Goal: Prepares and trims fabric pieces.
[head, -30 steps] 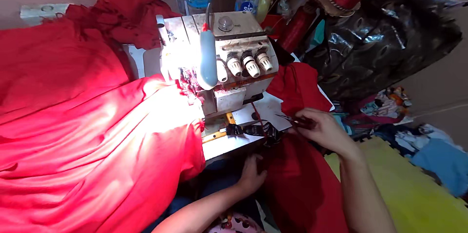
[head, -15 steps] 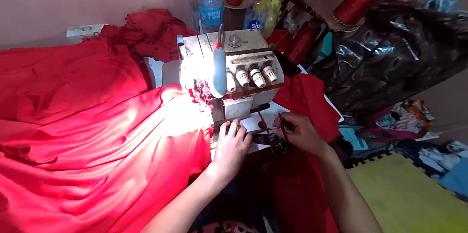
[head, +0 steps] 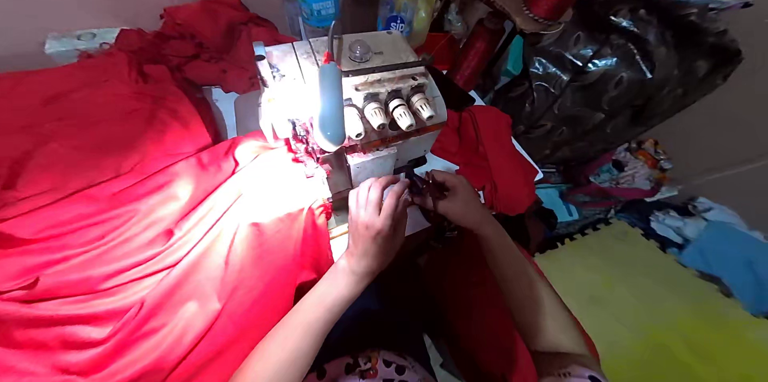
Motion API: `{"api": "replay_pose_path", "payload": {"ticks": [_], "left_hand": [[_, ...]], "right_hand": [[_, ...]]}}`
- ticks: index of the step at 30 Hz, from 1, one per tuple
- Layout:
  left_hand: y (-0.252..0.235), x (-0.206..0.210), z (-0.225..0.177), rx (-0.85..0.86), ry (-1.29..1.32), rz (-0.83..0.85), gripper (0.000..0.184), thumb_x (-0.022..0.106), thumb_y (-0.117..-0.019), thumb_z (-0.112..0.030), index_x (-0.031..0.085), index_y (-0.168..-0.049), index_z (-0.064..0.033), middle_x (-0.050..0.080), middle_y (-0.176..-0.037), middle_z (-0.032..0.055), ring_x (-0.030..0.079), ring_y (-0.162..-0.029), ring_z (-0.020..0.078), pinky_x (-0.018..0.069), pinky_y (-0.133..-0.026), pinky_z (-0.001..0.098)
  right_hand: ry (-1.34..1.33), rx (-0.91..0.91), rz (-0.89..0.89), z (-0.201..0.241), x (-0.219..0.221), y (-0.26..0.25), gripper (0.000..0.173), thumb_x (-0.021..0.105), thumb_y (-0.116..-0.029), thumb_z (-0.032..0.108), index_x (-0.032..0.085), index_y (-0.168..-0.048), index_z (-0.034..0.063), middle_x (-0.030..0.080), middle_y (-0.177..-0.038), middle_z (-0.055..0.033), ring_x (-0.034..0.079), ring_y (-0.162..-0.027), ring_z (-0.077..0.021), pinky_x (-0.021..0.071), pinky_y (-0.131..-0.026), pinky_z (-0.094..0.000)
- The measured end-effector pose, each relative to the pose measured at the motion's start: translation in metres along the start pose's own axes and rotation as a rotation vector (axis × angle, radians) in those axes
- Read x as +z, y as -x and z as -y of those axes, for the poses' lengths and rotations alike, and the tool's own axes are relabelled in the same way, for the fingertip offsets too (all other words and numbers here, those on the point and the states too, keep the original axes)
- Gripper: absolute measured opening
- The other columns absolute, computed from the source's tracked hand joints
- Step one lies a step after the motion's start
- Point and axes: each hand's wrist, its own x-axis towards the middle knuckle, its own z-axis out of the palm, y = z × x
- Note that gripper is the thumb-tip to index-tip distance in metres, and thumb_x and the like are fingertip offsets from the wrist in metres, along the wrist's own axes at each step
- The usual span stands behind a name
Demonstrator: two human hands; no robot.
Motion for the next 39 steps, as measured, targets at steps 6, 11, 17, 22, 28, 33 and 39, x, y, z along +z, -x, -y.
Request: {"api": "replay_pose_path", "payload": {"ticks": [6, 11, 17, 22, 28, 33, 39], "left_hand": [[0.033, -0.014, 0.0, -0.017, 0.093, 0.084, 0.02, 0.063, -0.091, -0.012, 0.071, -0.107, -0.0041, 0.071, -0.107, 0.0159, 0.067, -0.103, 0.0303, 0.0531, -0.088, 0.0423], [0.099, -0.018, -0.016, -0.049, 0.331, 0.348, 0.013, 0.063, -0.0888, -0.01, 0.072, -0.095, -0.0043, 0.072, -0.099, 0.0128, 0.07, -0.095, 0.0256, 0.0568, -0.083, 0.04], [0.117, 0.023, -0.031, -0.409, 0.383, 0.975, 0.032, 0.062, -0.0972, -0.011, 0.064, -0.121, 0.0093, 0.066, -0.121, 0.0264, 0.063, -0.119, 0.0385, 0.0502, -0.104, 0.0484], [0.122, 0.086, -0.015, -0.886, 0.365, 1.134, 0.06, 0.052, -0.107, -0.034, 0.041, -0.15, 0.0065, 0.048, -0.15, 0.0275, 0.046, -0.142, 0.0363, 0.0345, -0.119, 0.0487], [0.127, 0.073, 0.0, -0.948, 0.456, 1.034, 0.039, 0.06, -0.1036, -0.024, 0.064, -0.129, 0.0047, 0.062, -0.134, 0.0244, 0.056, -0.132, 0.0352, 0.0389, -0.115, 0.0477], [0.115, 0.004, 0.005, -0.915, 0.681, 0.986, 0.025, 0.079, -0.0868, -0.012, 0.07, -0.101, 0.0061, 0.069, -0.1, 0.0174, 0.065, -0.097, 0.0224, 0.0519, -0.092, 0.0411], [0.079, -0.068, 0.001, -0.897, 0.868, 0.871, 0.025, 0.071, -0.0907, -0.007, 0.061, -0.112, 0.0026, 0.068, -0.088, 0.0003, 0.064, -0.079, 0.0032, 0.0542, -0.076, 0.0233]], "right_hand": [[0.142, -0.032, -0.389, -0.018, -0.011, 0.042, 0.027, 0.073, -0.0913, 0.02, 0.071, -0.106, -0.0036, 0.075, -0.1, -0.0124, 0.067, -0.076, -0.0101, 0.055, -0.07, -0.0262], [0.037, 0.05, -0.677, -0.057, 0.03, 0.1, 0.024, 0.068, -0.0918, 0.01, 0.065, -0.102, -0.0115, 0.072, -0.098, -0.0125, 0.065, -0.077, -0.0016, 0.0542, -0.07, -0.0176], [-0.033, 0.388, -0.587, -0.064, 0.069, 0.125, 0.025, 0.07, -0.0874, 0.005, 0.063, -0.105, -0.0115, 0.063, -0.082, -0.0074, 0.054, -0.066, -0.003, 0.0474, -0.062, -0.0198], [-0.054, 0.277, -0.629, -0.051, 0.065, 0.125, 0.025, 0.07, -0.0868, 0.007, 0.063, -0.103, -0.0114, 0.07, -0.097, -0.0109, 0.056, -0.07, 0.0021, 0.0471, -0.064, -0.0143], [-0.092, 0.181, -0.628, -0.048, 0.06, 0.144, 0.031, 0.069, -0.0885, 0.009, 0.061, -0.106, -0.0141, 0.07, -0.116, -0.017, 0.067, -0.093, -0.0022, 0.0541, -0.079, -0.0166], [-0.193, 0.175, -0.559, -0.043, 0.065, 0.152, 0.03, 0.069, -0.089, 0.012, 0.062, -0.106, -0.0115, 0.071, -0.111, -0.011, 0.066, -0.092, 0.0018, 0.0535, -0.079, -0.0141], [-0.15, 0.146, -0.291, -0.014, 0.069, 0.146, 0.023, 0.077, -0.085, 0.018, 0.072, -0.098, -0.0009, 0.075, -0.091, -0.001, 0.064, -0.074, 0.0052, 0.0533, -0.068, -0.0125]]}}
